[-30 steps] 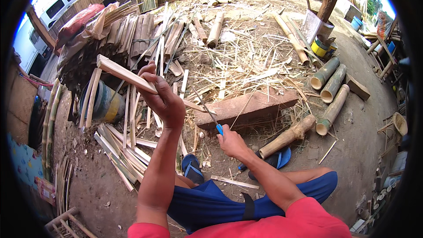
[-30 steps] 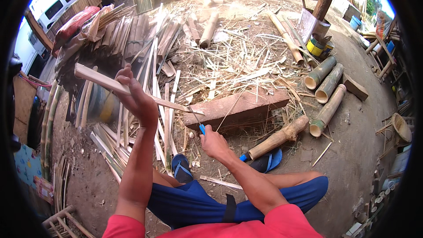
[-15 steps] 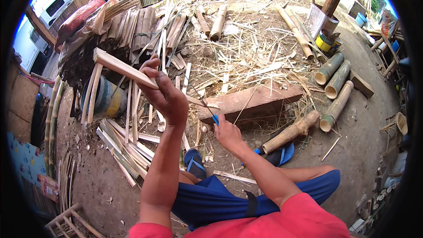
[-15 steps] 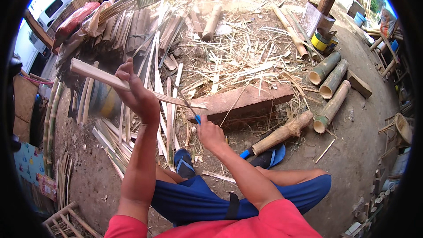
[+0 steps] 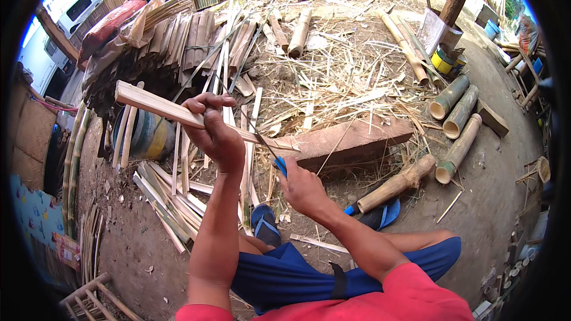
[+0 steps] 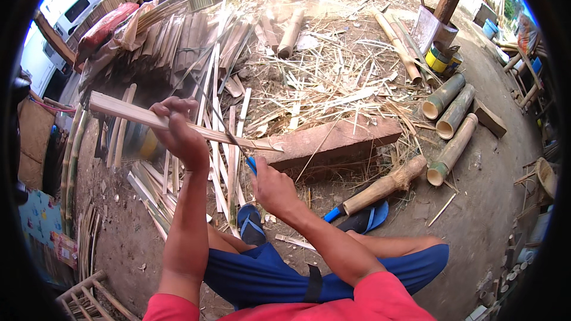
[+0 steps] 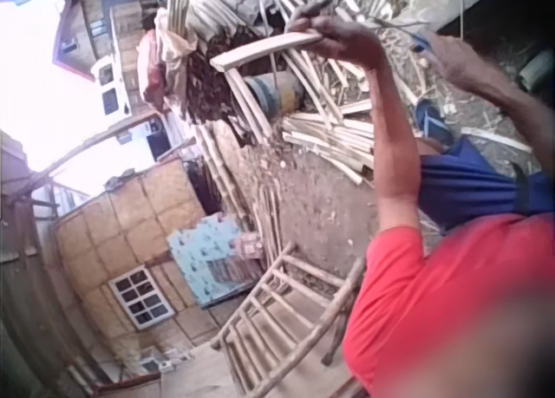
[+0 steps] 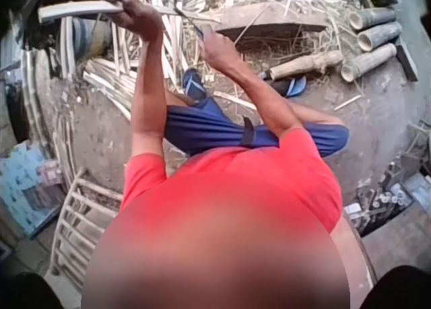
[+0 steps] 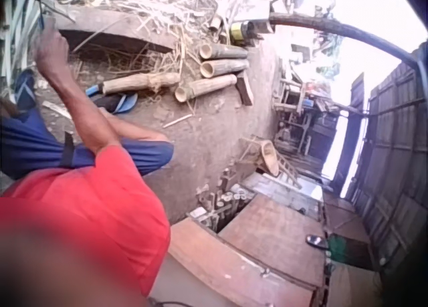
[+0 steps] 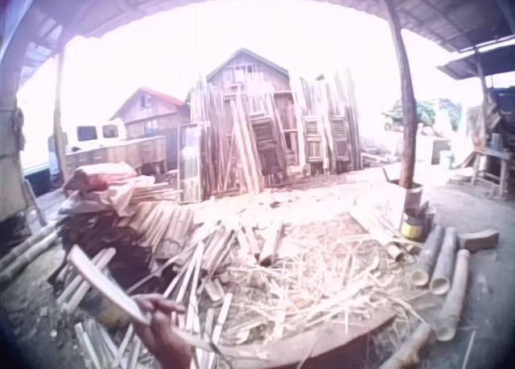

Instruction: The person sits on the ground and uses a knife to shave thin strips from a piece of bamboo. They repeatedly scrape the bamboo to remove the outer layer and then place the finished piece on a pile.

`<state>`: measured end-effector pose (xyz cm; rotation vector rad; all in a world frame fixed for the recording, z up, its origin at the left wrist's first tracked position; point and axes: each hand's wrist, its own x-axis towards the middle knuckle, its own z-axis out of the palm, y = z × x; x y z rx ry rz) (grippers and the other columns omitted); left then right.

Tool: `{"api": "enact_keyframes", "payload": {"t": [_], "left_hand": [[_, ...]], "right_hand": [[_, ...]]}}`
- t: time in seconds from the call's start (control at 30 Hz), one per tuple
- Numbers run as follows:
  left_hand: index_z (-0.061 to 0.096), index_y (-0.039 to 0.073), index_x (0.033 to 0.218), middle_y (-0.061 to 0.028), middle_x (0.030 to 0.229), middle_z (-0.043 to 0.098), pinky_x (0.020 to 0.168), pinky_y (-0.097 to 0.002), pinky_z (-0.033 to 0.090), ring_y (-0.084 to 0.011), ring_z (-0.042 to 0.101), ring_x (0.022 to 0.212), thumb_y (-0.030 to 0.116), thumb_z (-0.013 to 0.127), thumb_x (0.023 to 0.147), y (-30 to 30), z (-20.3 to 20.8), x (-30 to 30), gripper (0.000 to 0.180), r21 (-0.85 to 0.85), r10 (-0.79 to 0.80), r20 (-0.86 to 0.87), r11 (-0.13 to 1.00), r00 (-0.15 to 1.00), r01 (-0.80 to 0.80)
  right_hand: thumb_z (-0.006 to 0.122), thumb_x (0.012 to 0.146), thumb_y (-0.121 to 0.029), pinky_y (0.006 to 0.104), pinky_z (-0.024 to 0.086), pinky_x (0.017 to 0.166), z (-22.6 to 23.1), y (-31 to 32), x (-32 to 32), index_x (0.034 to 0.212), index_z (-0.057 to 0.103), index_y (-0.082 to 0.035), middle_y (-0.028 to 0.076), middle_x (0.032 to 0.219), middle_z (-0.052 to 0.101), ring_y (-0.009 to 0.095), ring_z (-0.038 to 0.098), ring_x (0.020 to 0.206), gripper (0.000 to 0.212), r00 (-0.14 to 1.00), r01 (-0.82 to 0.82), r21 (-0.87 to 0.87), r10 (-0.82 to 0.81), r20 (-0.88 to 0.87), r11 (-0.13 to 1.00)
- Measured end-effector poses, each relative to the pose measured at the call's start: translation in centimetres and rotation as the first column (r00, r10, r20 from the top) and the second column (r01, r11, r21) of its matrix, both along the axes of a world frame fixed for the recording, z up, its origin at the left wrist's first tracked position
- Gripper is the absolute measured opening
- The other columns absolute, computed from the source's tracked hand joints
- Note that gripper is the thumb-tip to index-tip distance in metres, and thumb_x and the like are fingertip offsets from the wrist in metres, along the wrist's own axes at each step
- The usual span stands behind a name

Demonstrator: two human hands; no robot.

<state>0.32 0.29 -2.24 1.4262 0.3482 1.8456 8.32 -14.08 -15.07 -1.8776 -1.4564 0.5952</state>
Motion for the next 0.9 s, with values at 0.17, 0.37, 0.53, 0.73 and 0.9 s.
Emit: {"api": "enact_keyframes", "payload": {"t": [0.17, 0.37, 0.53, 0.73, 0.9], "left_hand": [[0.036, 0.007, 0.104, -0.0119, 0.096, 0.056, 0.093, -0.0431, 0.050, -0.0249, 0.062, 0.089, -0.004, 0.038, 0.089, -0.4, -0.2, 0.5, 0.019, 0.013, 0.065, -0.028, 0.998, 0.997, -0.065], [0.036, 0.005, 0.103, -0.0132, 0.099, 0.055, 0.096, -0.0442, 0.050, -0.0274, 0.062, 0.098, -0.005, 0.037, 0.091, 0.6, -0.2, 0.0, 0.016, -0.014, 0.099, -0.016, 0.995, 0.995, -0.099], [0.039, 0.003, 0.114, -0.0138, 0.111, 0.053, 0.099, -0.0385, 0.047, -0.0247, 0.059, 0.102, 0.000, 0.038, 0.098, 0.5, -0.5, -0.6, 0.016, 0.049, 0.248, -0.092, 0.969, 0.965, -0.244], [0.025, 0.000, 0.150, -0.0086, 0.101, 0.059, 0.069, -0.0256, 0.048, -0.0106, 0.053, 0.075, 0.024, 0.047, 0.107, 1.3, -0.6, -1.3, 0.054, -0.033, 0.191, -0.144, 0.980, 0.971, -0.198], [0.053, 0.001, 0.123, -0.0074, 0.088, 0.063, 0.077, -0.0301, 0.051, -0.0158, 0.063, 0.081, 0.030, 0.050, 0.106, 1.5, -1.4, -0.6, 0.034, -0.216, -0.154, -0.069, 0.967, 0.986, 0.136]], "right_hand": [[0.057, 0.097, -0.026, 0.0558, 0.054, 0.068, -0.6, 1.0, 1.4, 0.122, 0.046, 0.000, 0.025, 0.086, 0.069, 0.047, 0.067, 0.080, 0.037, 0.973, 0.209, -0.346, -0.158, 0.170, 0.915], [0.057, 0.098, -0.023, 0.0600, 0.050, 0.072, -1.9, 1.1, -0.2, 0.117, 0.043, -0.003, 0.029, 0.091, 0.067, 0.052, 0.063, 0.082, 0.031, 0.994, -0.049, 0.146, 0.063, -0.089, 0.988], [0.057, 0.097, -0.025, 0.0591, 0.051, 0.074, -9.0, 1.3, 4.0, 0.115, 0.046, -0.004, 0.028, 0.093, 0.068, 0.050, 0.065, 0.084, 0.030, 0.977, 0.211, -0.393, -0.188, 0.096, 0.895], [0.054, 0.097, -0.025, 0.0590, 0.049, 0.077, -15.4, -1.8, 4.2, 0.116, 0.047, -0.006, 0.028, 0.089, 0.068, 0.049, 0.066, 0.087, 0.027, 0.972, 0.235, -0.267, -0.230, 0.049, 0.935], [0.051, 0.101, -0.045, 0.0571, 0.047, 0.072, -6.4, -3.9, 3.3, 0.110, 0.051, -0.007, 0.027, 0.081, 0.065, 0.052, 0.063, 0.084, 0.039, 0.944, 0.225, -0.303, -0.284, -0.166, 0.926]]}}
